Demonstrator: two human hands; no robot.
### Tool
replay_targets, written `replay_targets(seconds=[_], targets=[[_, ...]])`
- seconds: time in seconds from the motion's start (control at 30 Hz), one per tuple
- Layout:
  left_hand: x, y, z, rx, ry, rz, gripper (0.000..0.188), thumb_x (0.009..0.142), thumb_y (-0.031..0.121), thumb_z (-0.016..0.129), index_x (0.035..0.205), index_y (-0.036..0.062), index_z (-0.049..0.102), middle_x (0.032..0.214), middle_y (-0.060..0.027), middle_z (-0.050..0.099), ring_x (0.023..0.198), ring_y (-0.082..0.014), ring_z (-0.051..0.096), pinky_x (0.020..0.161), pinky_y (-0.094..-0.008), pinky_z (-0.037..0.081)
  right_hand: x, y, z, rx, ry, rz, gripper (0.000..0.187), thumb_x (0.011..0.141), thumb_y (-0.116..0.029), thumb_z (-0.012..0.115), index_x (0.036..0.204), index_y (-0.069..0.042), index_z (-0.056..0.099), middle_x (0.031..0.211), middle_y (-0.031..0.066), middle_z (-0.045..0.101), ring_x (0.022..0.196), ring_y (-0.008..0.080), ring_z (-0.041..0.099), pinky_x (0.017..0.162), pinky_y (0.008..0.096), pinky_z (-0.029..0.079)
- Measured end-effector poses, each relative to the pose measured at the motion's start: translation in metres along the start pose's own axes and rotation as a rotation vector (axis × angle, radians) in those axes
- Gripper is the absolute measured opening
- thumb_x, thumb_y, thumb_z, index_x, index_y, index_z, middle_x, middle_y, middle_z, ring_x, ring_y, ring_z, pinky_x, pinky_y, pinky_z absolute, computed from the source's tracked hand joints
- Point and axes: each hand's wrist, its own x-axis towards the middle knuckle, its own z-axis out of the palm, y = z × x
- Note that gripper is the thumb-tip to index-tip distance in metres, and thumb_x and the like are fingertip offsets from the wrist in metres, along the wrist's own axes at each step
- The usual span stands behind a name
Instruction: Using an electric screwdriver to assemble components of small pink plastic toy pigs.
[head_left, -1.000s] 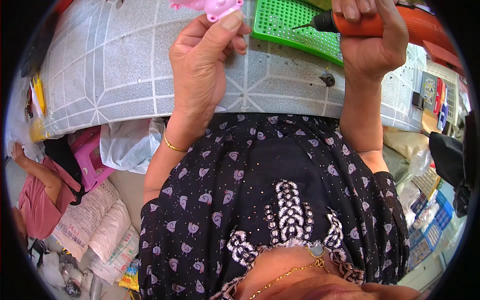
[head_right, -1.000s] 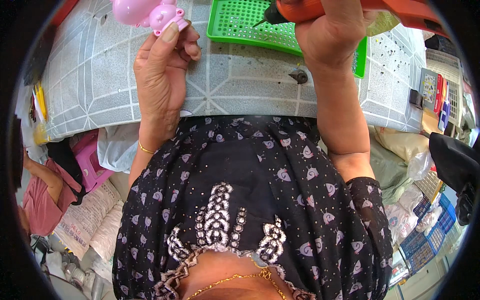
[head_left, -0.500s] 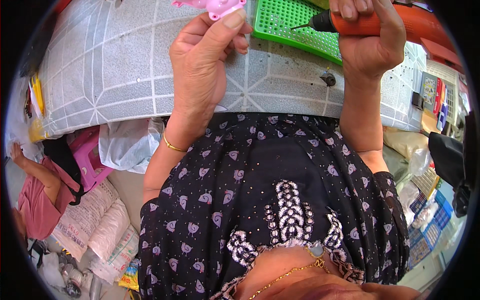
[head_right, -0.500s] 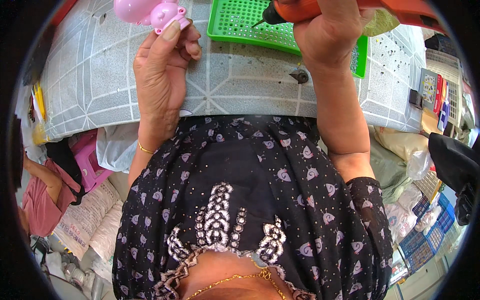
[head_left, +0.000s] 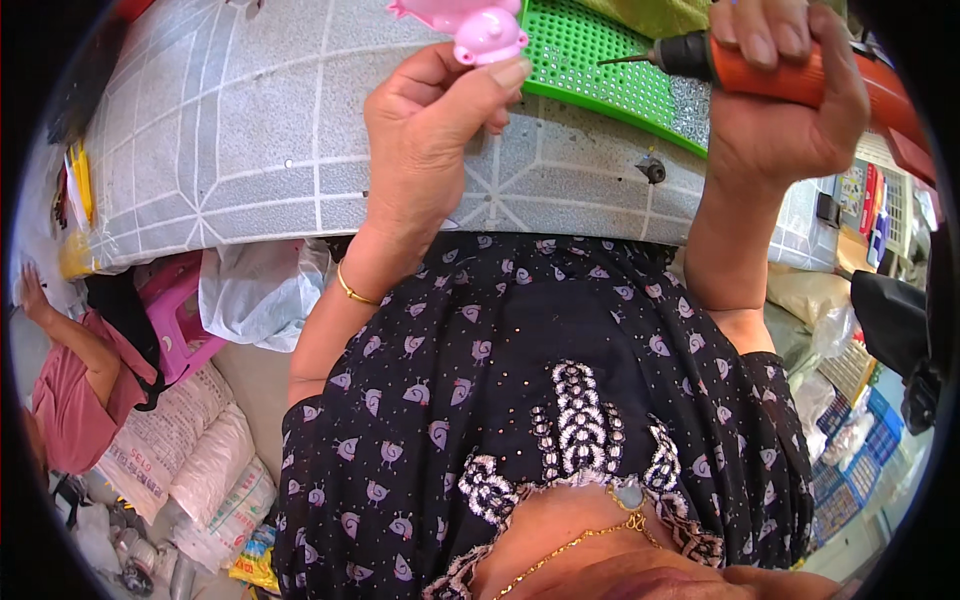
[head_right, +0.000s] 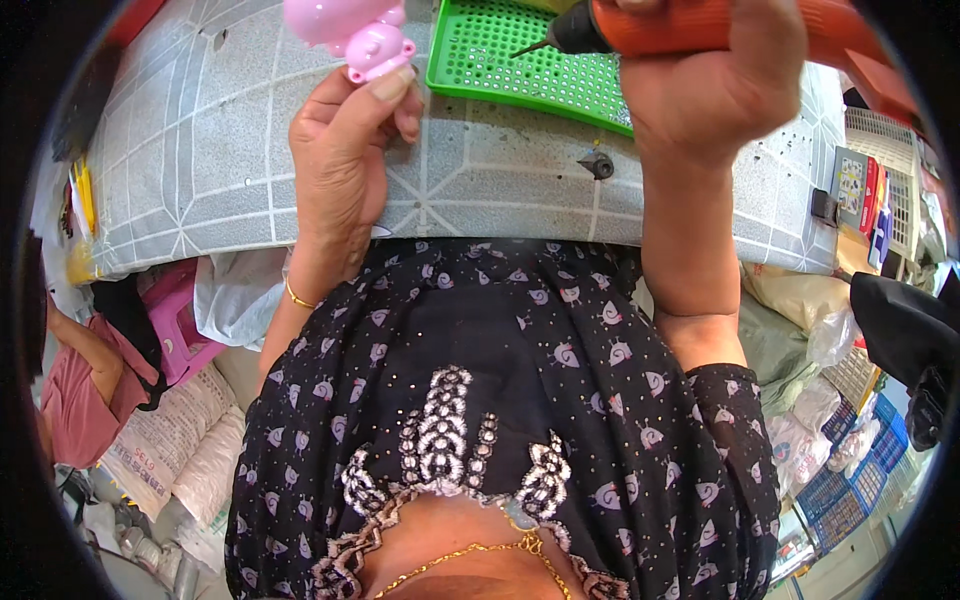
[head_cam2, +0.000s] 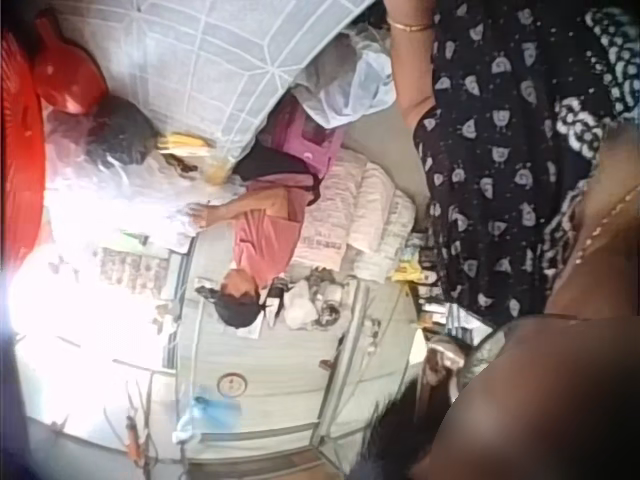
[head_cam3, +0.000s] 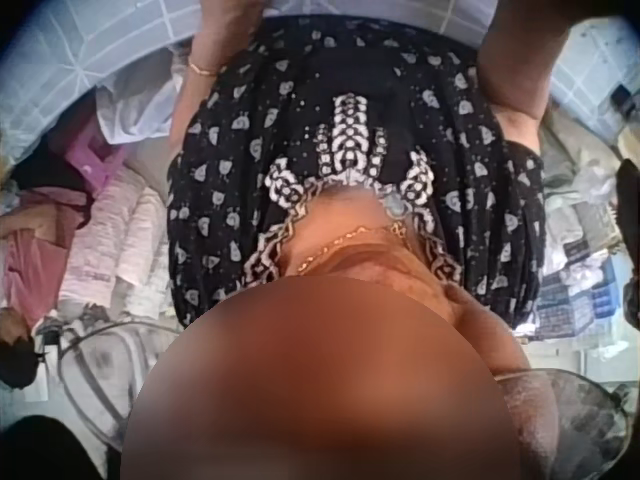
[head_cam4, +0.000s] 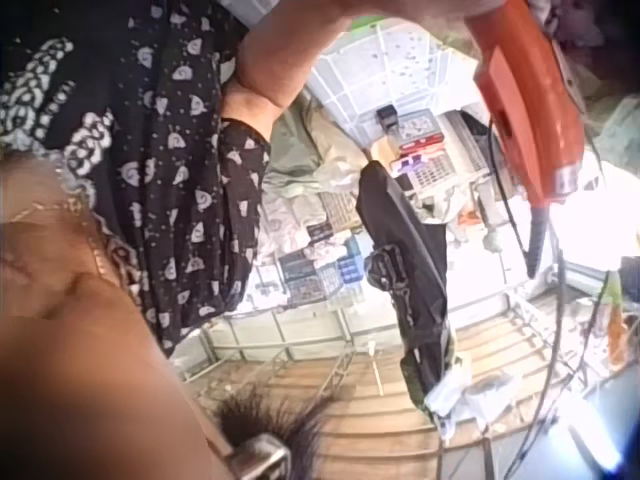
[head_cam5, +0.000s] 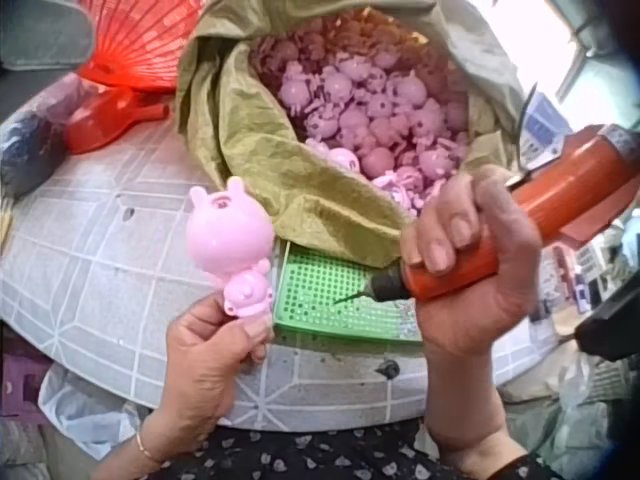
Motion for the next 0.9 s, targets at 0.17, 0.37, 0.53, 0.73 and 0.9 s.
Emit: replay_targets(seconds=[0.17,0.37,0.53,0.73,0.9], targets=[[-0.002,0.001,0.003,0.017,0.009,-0.002,0.018,0.086,0.010,0.079,0.099,-0.0009,0.073,0.083,-0.0035,0.071,0.067,-0.0063,0.059,0.064,-0.0219,0.046,-0.007,-0.004,0.021,-0.913,-0.083,-0.246,0.018,0.103,-0.026,0.057,0.095,-0.013,0.047,0.079,-0.0013,0.050,0.062,0.0096,0.052,0.063,0.0265,0.047],[0.001,0.000,-0.001,-0.098,0.029,0.024,0.017,0.087,0.008,0.077,0.100,-0.0014,0.073,0.083,-0.0039,0.071,0.067,-0.0072,0.059,0.065,-0.0221,0.046,-0.001,0.002,0.001,-0.921,0.007,-0.242,0.015,0.102,-0.022,0.059,0.097,-0.013,0.047,0.078,-0.0009,0.048,0.062,0.0111,0.050,0.063,0.0273,0.044],[0.001,0.000,-0.002,-0.070,0.029,0.022,0.017,0.088,0.009,0.077,0.100,-0.0016,0.073,0.084,-0.0039,0.071,0.068,-0.0070,0.059,0.068,-0.0218,0.045,-0.002,0.011,-0.034,-0.126,0.009,-0.039,0.018,0.101,-0.018,0.059,0.094,-0.014,0.043,0.077,-0.0008,0.046,0.062,0.0111,0.049,0.064,0.0275,0.043],[0.002,0.001,0.001,-0.052,0.027,0.007,0.019,0.087,0.011,0.078,0.101,-0.0013,0.073,0.085,-0.0039,0.072,0.069,-0.0066,0.059,0.067,-0.0213,0.044,-0.007,0.005,-0.026,-0.873,0.032,-0.189,0.020,0.101,-0.018,0.059,0.093,-0.014,0.041,0.078,-0.0005,0.047,0.063,0.0112,0.050,0.064,0.0271,0.044],[0.002,0.001,0.001,-0.056,0.020,0.007,0.020,0.088,0.012,0.079,0.101,-0.0014,0.073,0.085,-0.0041,0.072,0.069,-0.0065,0.059,0.067,-0.0211,0.043,-0.008,0.007,-0.032,-0.898,0.020,-0.175,0.021,0.101,-0.018,0.059,0.092,-0.014,0.041,0.078,-0.0003,0.048,0.063,0.0115,0.051,0.065,0.0271,0.044]])
